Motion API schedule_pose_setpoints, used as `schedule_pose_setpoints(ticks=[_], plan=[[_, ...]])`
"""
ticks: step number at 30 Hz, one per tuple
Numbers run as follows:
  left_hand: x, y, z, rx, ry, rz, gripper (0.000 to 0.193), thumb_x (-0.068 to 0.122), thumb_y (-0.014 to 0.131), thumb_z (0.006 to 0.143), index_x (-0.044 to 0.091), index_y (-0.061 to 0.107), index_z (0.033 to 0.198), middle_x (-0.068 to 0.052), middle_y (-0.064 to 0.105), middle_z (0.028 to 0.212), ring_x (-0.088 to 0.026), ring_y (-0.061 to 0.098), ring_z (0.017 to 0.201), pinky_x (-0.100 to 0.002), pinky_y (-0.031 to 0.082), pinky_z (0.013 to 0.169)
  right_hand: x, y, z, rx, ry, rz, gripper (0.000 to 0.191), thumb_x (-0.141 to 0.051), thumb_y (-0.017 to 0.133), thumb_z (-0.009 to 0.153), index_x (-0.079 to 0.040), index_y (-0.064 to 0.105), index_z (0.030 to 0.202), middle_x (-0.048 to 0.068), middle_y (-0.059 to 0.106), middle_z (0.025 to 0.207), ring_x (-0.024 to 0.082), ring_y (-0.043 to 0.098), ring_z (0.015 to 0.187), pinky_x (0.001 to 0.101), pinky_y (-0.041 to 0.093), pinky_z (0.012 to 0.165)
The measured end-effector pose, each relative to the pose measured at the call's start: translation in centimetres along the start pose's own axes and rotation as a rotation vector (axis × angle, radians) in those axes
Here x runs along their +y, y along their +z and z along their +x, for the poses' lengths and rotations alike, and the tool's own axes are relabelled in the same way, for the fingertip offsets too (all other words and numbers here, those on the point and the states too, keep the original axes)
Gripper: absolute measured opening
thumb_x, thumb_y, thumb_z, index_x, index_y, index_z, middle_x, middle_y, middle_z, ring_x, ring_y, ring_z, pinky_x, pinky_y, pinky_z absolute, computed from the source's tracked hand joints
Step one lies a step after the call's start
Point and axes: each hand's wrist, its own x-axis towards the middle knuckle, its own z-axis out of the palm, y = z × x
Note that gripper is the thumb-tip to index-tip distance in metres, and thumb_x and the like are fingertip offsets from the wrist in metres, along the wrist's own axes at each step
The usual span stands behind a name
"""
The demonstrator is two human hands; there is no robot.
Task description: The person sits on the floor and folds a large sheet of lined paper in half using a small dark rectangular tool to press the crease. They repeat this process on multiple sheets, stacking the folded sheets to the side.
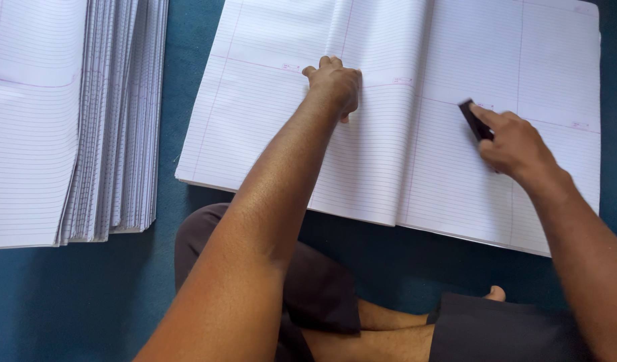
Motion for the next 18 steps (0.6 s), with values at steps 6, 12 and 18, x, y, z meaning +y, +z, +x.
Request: schedule_pose_setpoints(ticks=[6,12,18], plan=[[0.2,0.3,0.1,0.002,-0.016,-0.068,0.076,0.021,0.082,0.080,0.023,0.050,0.149,-0.019,0.033,0.163,-0.033,0.026,0.152,-0.069,0.021,0.121,-5.2,0.2,-1.3,0.190,-0.566,0.108,0.054,-0.002,0.056,0.096,-0.020,0.056,0.147,0.018,0.066,0.121,0.029,0.064,0.110,0.0445,0.055,0.095],[-0.7,0.9,0.6,0.030,-0.022,-0.197,0.092,0.017,0.085,0.076,0.037,0.039,0.154,-0.013,0.016,0.168,-0.030,0.012,0.155,-0.069,0.015,0.121,-7.7,1.8,-3.3,0.115,-0.685,-0.107,0.043,-0.002,0.053,0.098,-0.028,0.070,0.129,0.014,0.067,0.118,0.024,0.065,0.101,0.0379,0.058,0.086],[-1.0,1.1,1.0,0.021,-0.023,-0.185,0.095,0.018,0.085,0.075,0.038,0.037,0.154,-0.011,0.015,0.168,-0.030,0.011,0.155,-0.070,0.016,0.120,-6.7,3.9,-3.7,0.204,-0.728,-0.252,0.042,-0.004,0.058,0.095,-0.029,0.072,0.126,0.008,0.069,0.105,0.020,0.062,0.088,0.0355,0.057,0.077]])
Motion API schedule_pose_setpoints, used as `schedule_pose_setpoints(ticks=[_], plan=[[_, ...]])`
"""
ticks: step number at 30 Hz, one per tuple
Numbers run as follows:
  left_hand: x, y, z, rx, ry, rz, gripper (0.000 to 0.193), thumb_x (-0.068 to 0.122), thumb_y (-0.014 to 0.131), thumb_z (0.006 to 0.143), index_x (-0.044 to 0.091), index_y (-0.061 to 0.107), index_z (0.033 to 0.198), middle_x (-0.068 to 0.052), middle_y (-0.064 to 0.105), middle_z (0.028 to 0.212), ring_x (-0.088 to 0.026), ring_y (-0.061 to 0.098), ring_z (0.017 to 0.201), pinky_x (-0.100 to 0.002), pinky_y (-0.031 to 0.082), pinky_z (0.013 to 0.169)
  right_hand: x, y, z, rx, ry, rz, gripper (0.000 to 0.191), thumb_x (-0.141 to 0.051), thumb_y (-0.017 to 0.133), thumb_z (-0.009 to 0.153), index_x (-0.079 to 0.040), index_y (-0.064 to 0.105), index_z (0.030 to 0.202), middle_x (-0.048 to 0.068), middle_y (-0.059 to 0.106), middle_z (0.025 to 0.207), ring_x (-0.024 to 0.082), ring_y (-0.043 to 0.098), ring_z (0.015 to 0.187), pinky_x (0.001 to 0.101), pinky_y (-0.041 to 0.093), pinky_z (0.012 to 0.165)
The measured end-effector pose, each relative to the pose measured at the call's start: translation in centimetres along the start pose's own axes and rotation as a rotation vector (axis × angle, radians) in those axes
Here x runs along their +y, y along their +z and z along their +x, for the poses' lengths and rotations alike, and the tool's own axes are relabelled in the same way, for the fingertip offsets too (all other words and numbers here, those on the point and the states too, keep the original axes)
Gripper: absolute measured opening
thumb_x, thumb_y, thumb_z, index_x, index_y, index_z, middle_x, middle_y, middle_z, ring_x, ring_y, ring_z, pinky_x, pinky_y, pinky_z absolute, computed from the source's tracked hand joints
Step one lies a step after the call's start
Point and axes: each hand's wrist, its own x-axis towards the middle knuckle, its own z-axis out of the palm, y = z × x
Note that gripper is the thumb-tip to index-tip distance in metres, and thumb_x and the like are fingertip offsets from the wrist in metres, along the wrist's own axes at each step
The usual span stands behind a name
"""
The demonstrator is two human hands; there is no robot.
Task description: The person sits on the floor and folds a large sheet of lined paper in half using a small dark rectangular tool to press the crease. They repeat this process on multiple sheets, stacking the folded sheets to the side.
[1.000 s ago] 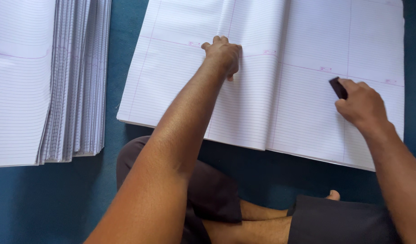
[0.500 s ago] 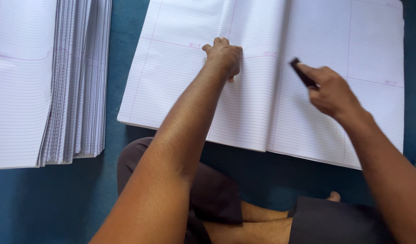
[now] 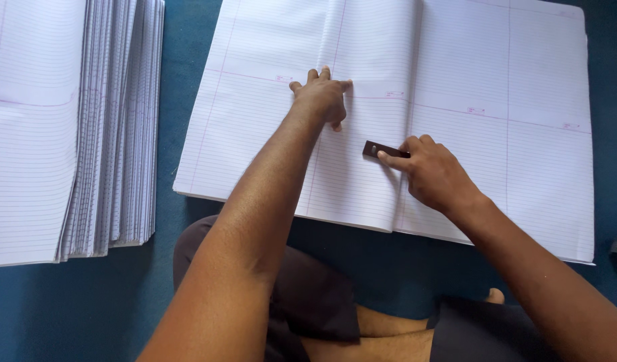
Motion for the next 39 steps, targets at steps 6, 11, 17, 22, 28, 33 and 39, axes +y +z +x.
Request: schedule_pose_setpoints(ticks=[6,11,17,22,28,33,39], plan=[[0.5,-0.1,0.8,-0.007,-0.012,0.048,0.094,0.019,0.086,0.075,0.038,0.039,0.154,-0.013,0.019,0.168,-0.030,0.016,0.155,-0.070,0.017,0.121,1.2,1.4,0.1,0.037,0.039,0.000,0.045,-0.001,0.062,0.093,-0.029,0.072,0.126,0.005,0.069,0.104,0.019,0.061,0.086,0.0346,0.057,0.075],[1.1,-0.5,1.2,-0.015,0.005,0.092,0.096,0.020,0.088,0.074,0.036,0.038,0.155,-0.016,0.020,0.167,-0.033,0.019,0.153,-0.071,0.018,0.120,2.9,1.4,1.3,0.127,0.058,0.030,0.046,-0.002,0.064,0.092,-0.030,0.072,0.127,0.006,0.068,0.101,0.020,0.061,0.086,0.0340,0.059,0.077],[1.6,-0.7,1.7,-0.005,0.020,0.132,0.096,0.022,0.090,0.072,0.035,0.041,0.154,-0.017,0.026,0.165,-0.033,0.025,0.151,-0.070,0.022,0.119,5.3,1.8,4.0,0.053,0.196,0.036,0.029,-0.017,0.062,0.102,-0.031,0.073,0.125,0.007,0.066,0.096,0.020,0.061,0.086,0.0345,0.059,0.076],[1.4,-0.8,2.4,0.017,0.042,0.145,0.096,0.021,0.091,0.071,0.035,0.043,0.153,-0.018,0.030,0.162,-0.033,0.028,0.149,-0.069,0.025,0.117,8.0,2.8,7.1,0.165,0.211,0.083,0.030,-0.015,0.064,0.099,-0.031,0.076,0.121,0.006,0.065,0.097,0.021,0.060,0.089,0.0361,0.058,0.081],[1.2,-1.1,3.5,0.012,0.054,0.175,0.096,0.023,0.092,0.071,0.035,0.043,0.153,-0.020,0.033,0.160,-0.035,0.031,0.147,-0.068,0.029,0.116,11.7,3.6,12.6,0.134,0.380,0.144,0.029,-0.019,0.065,0.099,-0.029,0.075,0.123,0.008,0.062,0.099,0.024,0.058,0.094,0.0374,0.055,0.088],[1.0,-1.6,4.5,0.018,0.074,0.191,0.095,0.024,0.092,0.071,0.032,0.042,0.152,-0.023,0.032,0.159,-0.037,0.031,0.146,-0.067,0.032,0.113,15.4,3.6,18.3,0.170,0.442,0.169,0.024,-0.021,0.066,0.100,-0.028,0.077,0.121,0.009,0.062,0.106,0.027,0.057,0.099,0.0397,0.052,0.092],[0.7,-2.0,6.0,0.023,0.094,0.174,0.093,0.022,0.092,0.071,0.028,0.045,0.151,-0.026,0.032,0.158,-0.038,0.032,0.146,-0.068,0.032,0.113,18.7,3.7,24.0,0.133,0.557,0.209,0.027,-0.019,0.065,0.100,-0.024,0.074,0.125,0.010,0.061,0.112,0.027,0.057,0.106,0.0386,0.053,0.097]])
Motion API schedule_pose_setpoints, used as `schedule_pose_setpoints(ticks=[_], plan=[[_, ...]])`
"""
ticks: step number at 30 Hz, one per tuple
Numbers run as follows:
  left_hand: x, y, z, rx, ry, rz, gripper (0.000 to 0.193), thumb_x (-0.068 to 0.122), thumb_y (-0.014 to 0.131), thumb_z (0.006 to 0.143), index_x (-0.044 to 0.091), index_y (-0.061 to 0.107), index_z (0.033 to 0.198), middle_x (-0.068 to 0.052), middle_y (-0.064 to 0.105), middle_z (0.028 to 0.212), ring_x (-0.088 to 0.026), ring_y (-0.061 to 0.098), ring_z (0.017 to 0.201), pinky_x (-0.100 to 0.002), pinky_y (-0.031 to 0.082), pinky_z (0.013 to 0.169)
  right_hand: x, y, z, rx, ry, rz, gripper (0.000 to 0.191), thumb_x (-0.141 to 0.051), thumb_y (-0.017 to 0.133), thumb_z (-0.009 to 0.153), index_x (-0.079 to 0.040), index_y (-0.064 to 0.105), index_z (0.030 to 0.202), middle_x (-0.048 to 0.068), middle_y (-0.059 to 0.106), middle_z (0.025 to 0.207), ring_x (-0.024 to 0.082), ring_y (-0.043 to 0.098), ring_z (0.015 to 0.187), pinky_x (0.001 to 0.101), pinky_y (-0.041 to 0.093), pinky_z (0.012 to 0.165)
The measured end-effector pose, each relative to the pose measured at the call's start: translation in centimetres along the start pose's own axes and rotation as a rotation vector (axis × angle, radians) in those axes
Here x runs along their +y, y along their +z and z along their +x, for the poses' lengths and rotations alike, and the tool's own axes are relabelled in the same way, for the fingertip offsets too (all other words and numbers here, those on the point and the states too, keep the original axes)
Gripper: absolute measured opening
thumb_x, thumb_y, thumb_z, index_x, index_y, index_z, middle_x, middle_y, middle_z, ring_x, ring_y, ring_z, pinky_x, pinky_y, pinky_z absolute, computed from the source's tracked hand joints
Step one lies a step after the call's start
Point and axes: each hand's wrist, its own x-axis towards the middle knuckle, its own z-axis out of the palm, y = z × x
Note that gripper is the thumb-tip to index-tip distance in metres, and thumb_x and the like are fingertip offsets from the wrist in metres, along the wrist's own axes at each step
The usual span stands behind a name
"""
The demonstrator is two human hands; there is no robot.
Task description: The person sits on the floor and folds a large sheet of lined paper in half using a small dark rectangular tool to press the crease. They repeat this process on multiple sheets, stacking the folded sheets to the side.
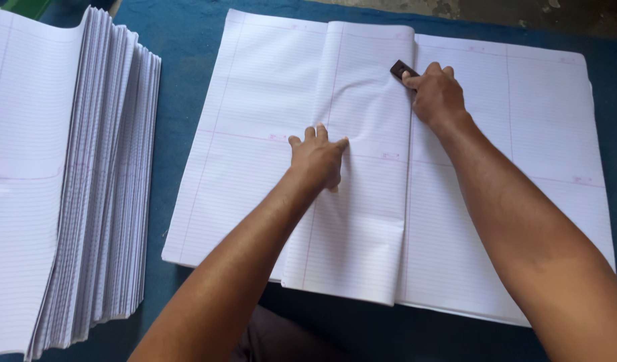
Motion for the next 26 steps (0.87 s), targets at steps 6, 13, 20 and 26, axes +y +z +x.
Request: schedule_pose_setpoints(ticks=[6,13,20,26], plan=[[-0.6,0.2,1.7,0.031,0.026,-0.019,0.089,0.014,0.087,0.075,0.024,0.043,0.152,-0.032,0.027,0.157,-0.042,0.030,0.145,-0.070,0.031,0.111,0.5,0.5,5.4,-0.008,0.051,0.030,0.030,-0.018,0.066,0.099,-0.024,0.072,0.127,0.011,0.059,0.117,0.028,0.055,0.115,0.0386,0.051,0.100],[-1.1,0.7,3.2,0.064,0.049,-0.030,0.080,-0.006,0.064,0.078,0.020,0.045,0.151,-0.035,0.027,0.157,-0.044,0.034,0.143,-0.070,0.034,0.109,0.8,1.5,10.2,-0.012,0.092,-0.048,0.035,-0.018,0.063,0.099,-0.027,0.069,0.133,0.011,0.060,0.122,0.030,0.055,0.116,0.0415,0.052,0.099],[-1.4,0.8,3.8,0.045,0.052,-0.028,0.078,-0.006,0.061,0.080,0.019,0.043,0.152,-0.035,0.025,0.157,-0.045,0.032,0.143,-0.071,0.032,0.110,1.1,1.8,12.9,-0.016,0.064,-0.212,0.034,-0.020,0.057,0.105,-0.026,0.067,0.136,0.011,0.066,0.115,0.030,0.062,0.109,0.0413,0.056,0.092],[-1.0,0.2,3.4,0.019,0.032,-0.030,0.081,-0.006,0.062,0.079,0.020,0.042,0.153,-0.033,0.024,0.159,-0.044,0.031,0.145,-0.070,0.031,0.112,1.7,0.7,12.7,-0.074,0.081,-0.127,0.037,-0.020,0.057,0.104,-0.030,0.065,0.139,0.010,0.071,0.121,0.029,0.067,0.112,0.0427,0.054,0.095]])
